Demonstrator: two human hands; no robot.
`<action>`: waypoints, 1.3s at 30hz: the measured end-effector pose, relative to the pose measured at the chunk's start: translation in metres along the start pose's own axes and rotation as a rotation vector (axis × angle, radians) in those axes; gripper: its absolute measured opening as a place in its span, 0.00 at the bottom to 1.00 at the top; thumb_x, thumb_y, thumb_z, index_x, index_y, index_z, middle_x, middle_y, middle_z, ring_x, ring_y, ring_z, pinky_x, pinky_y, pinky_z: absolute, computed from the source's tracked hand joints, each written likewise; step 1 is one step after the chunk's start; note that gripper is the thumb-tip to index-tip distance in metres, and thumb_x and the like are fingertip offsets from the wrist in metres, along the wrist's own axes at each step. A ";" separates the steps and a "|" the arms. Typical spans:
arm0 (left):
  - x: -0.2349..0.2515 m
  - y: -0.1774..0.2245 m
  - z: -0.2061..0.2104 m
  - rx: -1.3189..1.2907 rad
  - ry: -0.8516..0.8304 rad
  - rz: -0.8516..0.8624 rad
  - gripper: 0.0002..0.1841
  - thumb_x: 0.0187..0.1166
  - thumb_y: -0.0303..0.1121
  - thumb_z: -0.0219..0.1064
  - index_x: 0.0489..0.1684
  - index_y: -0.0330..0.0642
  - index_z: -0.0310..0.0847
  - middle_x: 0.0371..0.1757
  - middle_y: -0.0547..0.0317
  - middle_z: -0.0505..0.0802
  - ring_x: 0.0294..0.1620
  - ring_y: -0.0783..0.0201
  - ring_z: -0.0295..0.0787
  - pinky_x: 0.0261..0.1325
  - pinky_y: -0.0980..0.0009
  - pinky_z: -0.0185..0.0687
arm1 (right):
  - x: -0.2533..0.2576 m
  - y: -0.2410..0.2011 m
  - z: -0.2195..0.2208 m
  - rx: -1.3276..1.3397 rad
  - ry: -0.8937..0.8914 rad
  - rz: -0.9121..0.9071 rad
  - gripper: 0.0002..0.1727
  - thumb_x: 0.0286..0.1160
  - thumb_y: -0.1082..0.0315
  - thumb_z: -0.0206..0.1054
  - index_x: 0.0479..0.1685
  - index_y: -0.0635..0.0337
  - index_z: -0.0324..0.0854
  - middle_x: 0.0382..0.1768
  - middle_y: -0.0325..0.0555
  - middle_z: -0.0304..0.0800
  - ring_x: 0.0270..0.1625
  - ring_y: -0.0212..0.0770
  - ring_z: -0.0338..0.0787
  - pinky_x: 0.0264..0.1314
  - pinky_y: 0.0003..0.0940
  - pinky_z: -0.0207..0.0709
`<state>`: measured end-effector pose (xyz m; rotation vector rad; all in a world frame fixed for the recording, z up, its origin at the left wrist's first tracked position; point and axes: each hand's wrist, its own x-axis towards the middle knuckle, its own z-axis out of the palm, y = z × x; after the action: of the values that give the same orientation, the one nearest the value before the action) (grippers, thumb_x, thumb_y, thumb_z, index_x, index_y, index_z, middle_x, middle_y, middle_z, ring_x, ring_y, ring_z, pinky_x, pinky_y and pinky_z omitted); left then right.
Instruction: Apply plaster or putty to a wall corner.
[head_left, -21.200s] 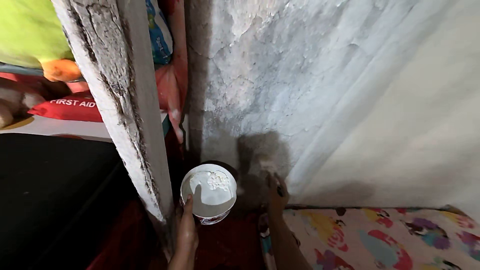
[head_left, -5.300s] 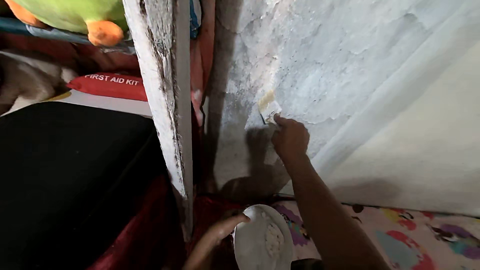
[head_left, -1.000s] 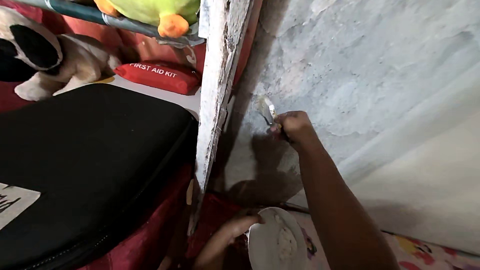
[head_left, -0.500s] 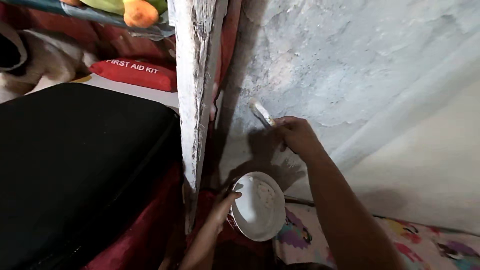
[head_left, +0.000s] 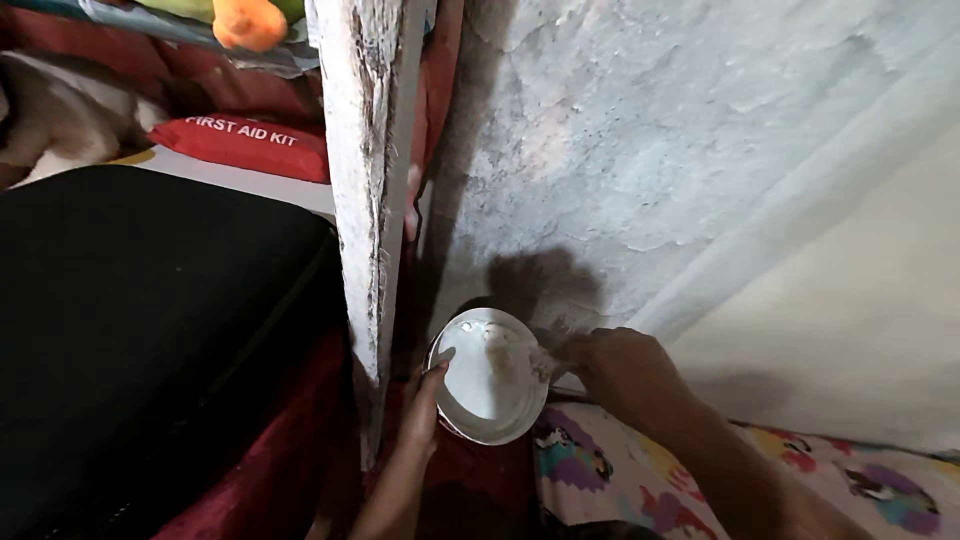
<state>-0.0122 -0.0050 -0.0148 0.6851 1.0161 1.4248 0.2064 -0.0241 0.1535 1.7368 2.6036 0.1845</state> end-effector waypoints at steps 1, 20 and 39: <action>-0.001 0.001 0.000 0.009 -0.001 -0.005 0.25 0.88 0.39 0.57 0.82 0.39 0.68 0.69 0.48 0.87 0.66 0.60 0.87 0.67 0.61 0.85 | 0.004 -0.005 -0.001 -0.066 -0.066 -0.020 0.13 0.77 0.76 0.64 0.53 0.59 0.92 0.51 0.59 0.94 0.58 0.65 0.91 0.62 0.65 0.78; -0.005 0.010 -0.006 0.165 -0.119 -0.181 0.22 0.86 0.43 0.60 0.71 0.39 0.77 0.60 0.47 0.90 0.59 0.58 0.89 0.60 0.59 0.87 | 0.056 -0.016 0.010 -0.400 0.239 -0.718 0.08 0.75 0.82 0.62 0.35 0.68 0.88 0.38 0.55 0.92 0.49 0.52 0.91 0.59 0.45 0.80; -0.005 -0.003 0.009 0.117 0.140 0.001 0.26 0.85 0.42 0.64 0.76 0.35 0.73 0.61 0.45 0.89 0.59 0.59 0.89 0.62 0.60 0.87 | 0.022 -0.054 -0.012 -0.130 -0.431 0.202 0.16 0.84 0.76 0.57 0.63 0.74 0.80 0.59 0.70 0.85 0.62 0.69 0.86 0.57 0.63 0.80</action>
<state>-0.0020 -0.0086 -0.0123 0.6777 1.2157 1.4382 0.1474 -0.0257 0.1616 1.7584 2.0733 -0.0202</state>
